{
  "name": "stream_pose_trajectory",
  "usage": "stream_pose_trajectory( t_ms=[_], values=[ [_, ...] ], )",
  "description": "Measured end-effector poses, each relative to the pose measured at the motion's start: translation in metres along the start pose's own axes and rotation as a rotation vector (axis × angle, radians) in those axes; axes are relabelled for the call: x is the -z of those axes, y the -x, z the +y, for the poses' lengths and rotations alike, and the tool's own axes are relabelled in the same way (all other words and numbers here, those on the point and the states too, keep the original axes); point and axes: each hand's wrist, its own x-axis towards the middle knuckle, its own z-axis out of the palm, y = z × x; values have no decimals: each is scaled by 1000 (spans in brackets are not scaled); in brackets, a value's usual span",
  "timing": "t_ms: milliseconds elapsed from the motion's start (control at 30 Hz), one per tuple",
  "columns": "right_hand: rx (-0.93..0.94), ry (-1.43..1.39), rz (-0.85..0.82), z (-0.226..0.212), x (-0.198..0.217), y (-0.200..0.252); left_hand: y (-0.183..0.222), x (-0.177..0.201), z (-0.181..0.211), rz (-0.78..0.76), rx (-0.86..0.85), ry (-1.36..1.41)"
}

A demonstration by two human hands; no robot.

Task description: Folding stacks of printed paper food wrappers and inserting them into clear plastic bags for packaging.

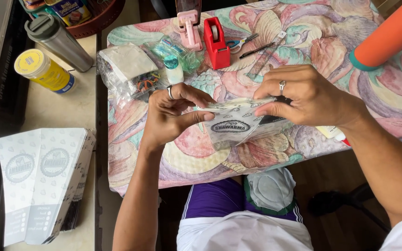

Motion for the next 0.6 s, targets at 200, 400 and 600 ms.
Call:
stream_pose_trajectory(
  t_ms=[200,400,600],
  values=[
    [-195,284,-236,-14,14,4,-5,-2,10,-18,-19,-182],
    [-200,404,-372,-23,-4,2,1,-5,13,-30,-25,-127],
    [-201,299,-384,-17,-5,-4,-7,-15,37,-26,-195,-390]
  ],
)
